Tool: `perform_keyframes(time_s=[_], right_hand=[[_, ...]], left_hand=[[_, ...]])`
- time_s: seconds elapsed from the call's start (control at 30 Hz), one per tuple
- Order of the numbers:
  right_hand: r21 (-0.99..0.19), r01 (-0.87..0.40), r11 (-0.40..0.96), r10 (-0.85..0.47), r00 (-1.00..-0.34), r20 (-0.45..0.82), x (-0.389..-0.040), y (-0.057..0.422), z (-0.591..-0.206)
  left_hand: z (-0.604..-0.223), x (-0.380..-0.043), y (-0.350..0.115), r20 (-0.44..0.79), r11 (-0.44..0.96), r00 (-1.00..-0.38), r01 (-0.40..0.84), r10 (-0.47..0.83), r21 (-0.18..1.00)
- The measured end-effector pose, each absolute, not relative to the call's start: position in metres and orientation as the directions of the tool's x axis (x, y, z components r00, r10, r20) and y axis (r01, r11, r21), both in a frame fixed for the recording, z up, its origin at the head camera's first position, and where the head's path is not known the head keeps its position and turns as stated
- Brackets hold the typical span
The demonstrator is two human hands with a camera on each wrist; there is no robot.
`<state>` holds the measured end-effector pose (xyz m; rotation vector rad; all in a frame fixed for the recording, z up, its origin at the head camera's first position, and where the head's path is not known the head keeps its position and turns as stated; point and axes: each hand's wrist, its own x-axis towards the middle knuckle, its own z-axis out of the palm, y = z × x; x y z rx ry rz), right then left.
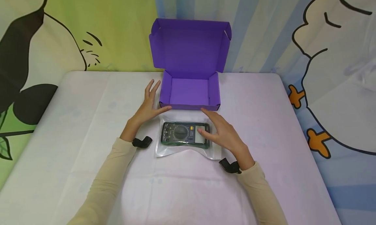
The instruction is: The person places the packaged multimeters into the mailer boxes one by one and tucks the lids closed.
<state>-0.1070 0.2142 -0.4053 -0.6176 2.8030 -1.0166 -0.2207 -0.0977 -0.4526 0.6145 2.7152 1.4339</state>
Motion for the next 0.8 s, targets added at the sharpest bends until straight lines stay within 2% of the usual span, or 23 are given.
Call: perform_keyframes(time_s=[0.23,0.5,0.63,0.8], right_hand=[[-0.627,-0.33,0.706,-0.43,-0.903,-0.009,-0.099,0.21,-0.414],[-0.668,-0.386,0.636,-0.497,-0.867,0.028,-0.093,0.202,-0.424],[-0.678,-0.413,0.607,-0.535,-0.844,0.036,-0.091,0.197,-0.425],[-0.637,-0.411,0.651,-0.551,-0.834,-0.025,-0.093,0.193,-0.422]], left_hand=[[-0.46,-0.224,-0.097,0.156,0.387,-0.902,0.323,0.403,0.864],[-0.467,-0.223,-0.097,0.127,0.428,-0.904,0.312,0.409,0.848],[-0.471,-0.226,-0.098,0.158,0.388,-0.904,0.321,0.397,0.864],[-0.478,-0.23,-0.1,0.244,0.31,-0.896,0.367,0.371,0.877]])
